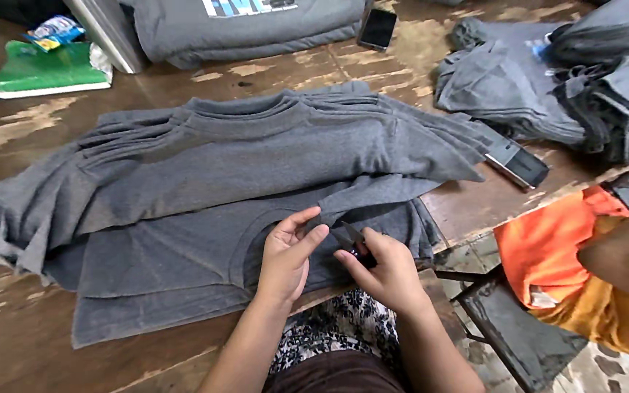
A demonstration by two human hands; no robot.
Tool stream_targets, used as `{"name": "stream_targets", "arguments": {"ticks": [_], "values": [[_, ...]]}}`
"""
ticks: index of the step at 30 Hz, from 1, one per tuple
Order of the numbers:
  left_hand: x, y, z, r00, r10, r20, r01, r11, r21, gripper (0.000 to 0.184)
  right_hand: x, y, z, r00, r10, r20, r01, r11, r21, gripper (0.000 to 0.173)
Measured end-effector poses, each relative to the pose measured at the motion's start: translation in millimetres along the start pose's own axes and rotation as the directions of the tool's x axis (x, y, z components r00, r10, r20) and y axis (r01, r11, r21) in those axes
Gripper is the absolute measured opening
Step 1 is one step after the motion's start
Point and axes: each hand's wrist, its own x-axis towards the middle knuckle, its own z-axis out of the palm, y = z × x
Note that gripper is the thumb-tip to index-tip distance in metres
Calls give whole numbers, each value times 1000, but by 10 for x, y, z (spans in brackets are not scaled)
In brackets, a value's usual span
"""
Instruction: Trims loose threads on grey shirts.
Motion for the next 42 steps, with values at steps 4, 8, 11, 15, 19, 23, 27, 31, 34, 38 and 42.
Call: {"name": "stream_targets", "arguments": {"ticks": [4,8,11,15,19,23,27,31,34,38,42], "values": [[-14,-19,-9,1000,10,11,-11,999,40,17,-5,11,5,1000,-10,0,10,1000,1,51],[-33,-56,-56,997,43,58,-45,999,27,16,-11,-14,10,1000,-27,-5,27,999,-24,52],[-68,-34,-53,994,61,86,-65,997,44,10,-13,-54,26,999,-29,-17,28,998,-60,54],[-106,-75,-105,978,141,154,-155,985,80,5,-10,-101,43,999,-37,-26,35,997,-67,53],[-104,-140,-152,959,200,199,-218,974,69,5,-32,-22,73,993,-117,-36,115,992,-41,51],[-103,-153,-155,951,214,221,-228,973,38,5,-58,-28,67,992,-120,-33,118,992,-50,51],[-105,-186,-160,929,249,275,-276,959,61,4,-43,-96,110,995,-73,-74,66,993,-100,52],[-98,-194,-180,918,265,296,-297,952,69,5,-30,-155,120,996,-24,-85,15,994,-105,52],[-97,-179,-150,924,265,275,-283,959,28,9,-55,-121,73,998,-7,-56,3,998,-67,53],[-101,-143,-73,958,203,203,-213,976,32,29,-114,-72,18,999,5,-51,-7,999,-43,51],[-111,-160,-49,957,246,151,-273,943,189,11,-95,-53,-6,996,0,-90,8,996,84,46]]}}
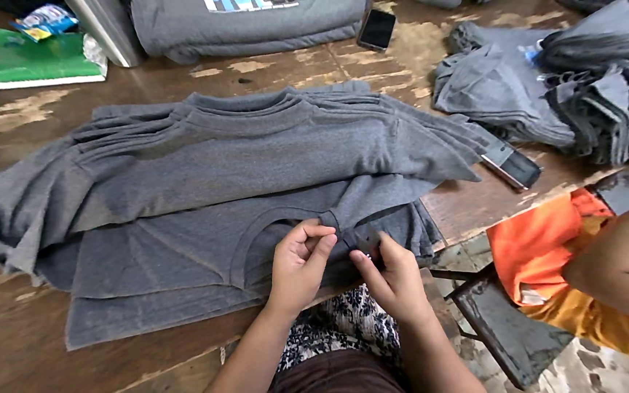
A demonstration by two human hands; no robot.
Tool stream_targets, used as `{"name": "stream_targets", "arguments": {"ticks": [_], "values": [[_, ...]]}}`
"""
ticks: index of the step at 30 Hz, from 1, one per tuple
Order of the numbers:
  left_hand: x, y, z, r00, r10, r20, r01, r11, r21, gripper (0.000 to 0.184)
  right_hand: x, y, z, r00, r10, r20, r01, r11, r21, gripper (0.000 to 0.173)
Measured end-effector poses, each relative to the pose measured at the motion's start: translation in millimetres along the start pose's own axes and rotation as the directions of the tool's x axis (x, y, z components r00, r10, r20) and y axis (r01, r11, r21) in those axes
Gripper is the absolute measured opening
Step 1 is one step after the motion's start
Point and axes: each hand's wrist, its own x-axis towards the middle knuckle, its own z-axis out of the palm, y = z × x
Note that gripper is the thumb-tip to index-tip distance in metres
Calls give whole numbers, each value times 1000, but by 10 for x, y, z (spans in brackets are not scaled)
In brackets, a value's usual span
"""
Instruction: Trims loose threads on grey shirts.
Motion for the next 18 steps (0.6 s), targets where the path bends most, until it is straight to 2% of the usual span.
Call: {"name": "stream_targets", "arguments": {"ticks": [2,4,8,12,15,17,18], "values": [[-24,3,15,1000,24,-10,-24,996,82,10,52,-21,-50,1000,-12,9,12,1000,-8,46],[-41,0,9,999,35,-9,-34,993,109,9,86,-59,-129,997,8,77,-2,997,-74,48],[-43,-14,-12,999,54,9,-54,997,47,7,89,-82,-203,981,15,196,20,984,-178,50],[-49,-20,-6,996,68,50,-70,997,41,6,47,-34,-56,992,-70,105,92,970,-223,50],[-59,-23,-18,995,71,62,-75,996,51,5,54,-54,22,997,-51,52,61,972,-227,50],[-88,-27,-46,989,97,110,-112,984,135,7,88,-57,-10,999,-39,17,41,989,-143,50],[-118,-39,-63,977,135,165,-172,957,232,11,115,-55,-40,999,-38,-2,37,996,-80,48]]}}
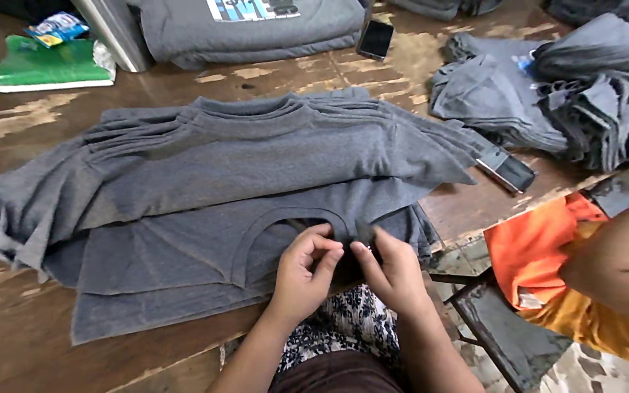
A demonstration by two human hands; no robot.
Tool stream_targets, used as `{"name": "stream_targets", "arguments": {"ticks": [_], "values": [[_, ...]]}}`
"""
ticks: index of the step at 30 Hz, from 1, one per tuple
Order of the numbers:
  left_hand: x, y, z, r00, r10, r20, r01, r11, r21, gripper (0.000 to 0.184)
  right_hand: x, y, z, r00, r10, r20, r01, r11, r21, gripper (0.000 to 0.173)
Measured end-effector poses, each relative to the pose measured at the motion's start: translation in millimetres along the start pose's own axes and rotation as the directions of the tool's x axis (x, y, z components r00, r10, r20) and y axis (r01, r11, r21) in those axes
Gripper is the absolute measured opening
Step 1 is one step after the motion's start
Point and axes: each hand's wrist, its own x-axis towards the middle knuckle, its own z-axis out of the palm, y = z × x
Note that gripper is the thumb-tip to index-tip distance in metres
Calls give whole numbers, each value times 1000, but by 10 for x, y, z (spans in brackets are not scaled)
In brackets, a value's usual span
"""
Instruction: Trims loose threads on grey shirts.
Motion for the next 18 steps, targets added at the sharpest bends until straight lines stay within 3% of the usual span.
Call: {"name": "stream_targets", "arguments": {"ticks": [2,4,7,9,11,14,16,18], "values": [[-74,-15,11,982,143,127,-177,929,326,15,84,13,-23,1000,-11,-28,14,994,106,42],[-140,-40,51,935,250,252,-353,738,576,16,202,52,-22,994,11,112,-30,985,171,40],[-207,-97,62,899,272,343,-437,590,679,17,401,156,7,927,19,374,-82,985,153,31],[-189,-103,62,910,283,302,-414,618,669,19,454,184,-5,929,-62,366,-2,985,172,16],[-146,-89,67,942,285,180,-334,713,617,18,406,186,54,983,-92,159,46,961,272,10],[-86,-51,54,985,162,-65,-117,889,443,14,323,139,200,989,53,-140,28,855,518,16],[-56,-62,34,986,75,-148,-30,957,287,11,282,92,302,965,173,-196,9,729,685,21],[-16,-25,12,989,-19,-147,47,981,186,17,251,67,369,949,269,-164,-26,586,810,20]]}}
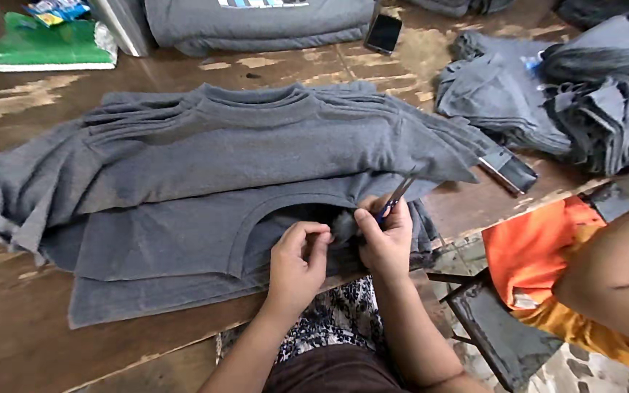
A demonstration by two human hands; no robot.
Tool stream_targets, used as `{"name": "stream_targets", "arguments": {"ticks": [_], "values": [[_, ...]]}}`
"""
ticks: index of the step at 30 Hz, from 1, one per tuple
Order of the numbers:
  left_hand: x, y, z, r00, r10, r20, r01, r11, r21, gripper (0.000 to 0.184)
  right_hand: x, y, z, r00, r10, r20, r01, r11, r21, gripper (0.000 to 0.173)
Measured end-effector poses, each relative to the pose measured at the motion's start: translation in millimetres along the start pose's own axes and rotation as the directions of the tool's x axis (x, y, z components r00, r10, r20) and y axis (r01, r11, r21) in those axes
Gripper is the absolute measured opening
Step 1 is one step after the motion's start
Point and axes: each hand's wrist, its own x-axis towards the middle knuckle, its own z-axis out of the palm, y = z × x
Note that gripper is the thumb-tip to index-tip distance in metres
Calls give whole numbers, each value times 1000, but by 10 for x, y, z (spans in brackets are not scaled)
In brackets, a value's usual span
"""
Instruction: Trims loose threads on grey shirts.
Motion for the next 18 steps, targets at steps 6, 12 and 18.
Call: {"name": "stream_targets", "arguments": {"ticks": [6,12,18], "values": [[104,-6,46,998,-13,57,13,1000,10,24,-47,-7,16,991,136,-3,-134,979,151,17],[47,8,-3,999,-30,44,31,999,-28,6,-15,-13,-47,989,146,18,-147,979,142,17],[36,95,-2,994,-76,83,82,995,-65,9,77,-402,-516,895,174,412,230,610,-758,41]]}}
